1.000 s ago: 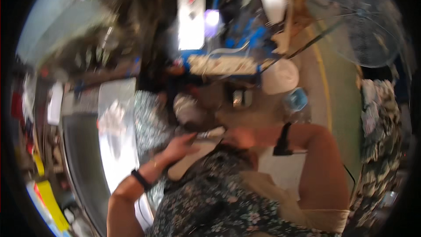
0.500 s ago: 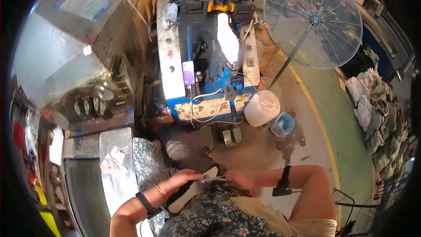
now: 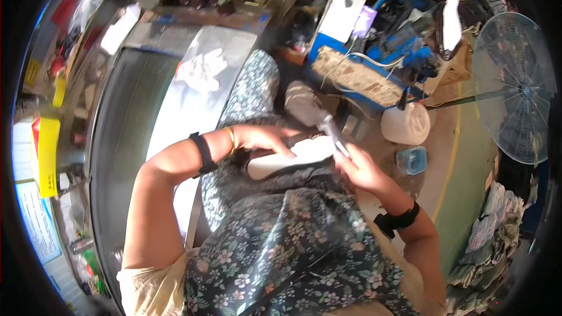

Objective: The recorder is inspecting and cleaning shoe soles in a manufacturing environment.

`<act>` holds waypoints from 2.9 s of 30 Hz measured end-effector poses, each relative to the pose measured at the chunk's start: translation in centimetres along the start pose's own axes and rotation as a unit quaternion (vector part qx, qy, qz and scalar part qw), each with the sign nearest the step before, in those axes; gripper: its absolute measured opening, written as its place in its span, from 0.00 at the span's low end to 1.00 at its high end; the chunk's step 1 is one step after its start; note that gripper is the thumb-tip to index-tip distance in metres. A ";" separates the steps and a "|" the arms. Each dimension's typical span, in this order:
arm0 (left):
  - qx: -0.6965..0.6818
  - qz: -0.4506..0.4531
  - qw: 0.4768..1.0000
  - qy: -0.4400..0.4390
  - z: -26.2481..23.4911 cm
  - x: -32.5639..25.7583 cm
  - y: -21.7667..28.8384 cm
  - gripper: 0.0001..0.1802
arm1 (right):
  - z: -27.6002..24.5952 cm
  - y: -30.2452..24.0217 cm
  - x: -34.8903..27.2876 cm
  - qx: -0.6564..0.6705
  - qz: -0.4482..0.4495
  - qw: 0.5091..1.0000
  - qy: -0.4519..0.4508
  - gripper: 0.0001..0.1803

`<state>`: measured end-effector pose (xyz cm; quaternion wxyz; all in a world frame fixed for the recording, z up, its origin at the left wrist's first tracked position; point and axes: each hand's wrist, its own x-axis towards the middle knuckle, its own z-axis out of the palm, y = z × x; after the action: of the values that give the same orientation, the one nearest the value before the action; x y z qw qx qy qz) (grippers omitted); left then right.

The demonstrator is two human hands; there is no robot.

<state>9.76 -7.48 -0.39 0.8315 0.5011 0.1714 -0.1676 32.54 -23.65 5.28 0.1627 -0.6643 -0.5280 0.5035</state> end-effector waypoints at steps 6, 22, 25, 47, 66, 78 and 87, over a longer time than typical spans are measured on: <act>-0.034 -0.068 0.993 0.090 -0.4 -1.1 0.0 0.41 | -1.4 -1.3 2.7 0.024 0.092 0.990 -0.101 0.15; 0.688 -0.297 0.495 0.440 1.8 -14.7 -8.6 0.31 | 10.3 -15.8 31.2 -0.233 -0.217 0.929 0.189 0.18; 0.635 -0.175 0.575 0.485 2.4 -13.0 -13.1 0.28 | 11.2 -15.0 29.1 -0.320 -0.303 0.891 0.110 0.17; 0.505 0.149 0.603 0.599 5.1 -7.4 -5.0 0.11 | -33.2 -2.0 11.0 -0.279 0.017 0.697 0.660 0.46; -0.243 0.470 0.778 0.338 5.8 -7.1 7.2 0.35 | -3.4 -9.7 3.8 0.275 -0.361 0.891 -0.025 0.56; 0.355 0.091 0.505 0.782 4.9 -15.8 -6.4 0.46 | 0.9 -5.5 8.1 0.629 -0.038 0.753 -0.190 0.36; 0.203 -0.010 0.613 0.764 1.8 -21.5 -12.1 0.61 | 1.3 -16.1 38.3 0.320 -0.205 0.897 0.227 0.41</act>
<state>-14.49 -12.17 0.72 0.2755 0.6019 0.7111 0.2369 20.29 15.37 -2.29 0.5812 -0.5496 -0.4119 0.4363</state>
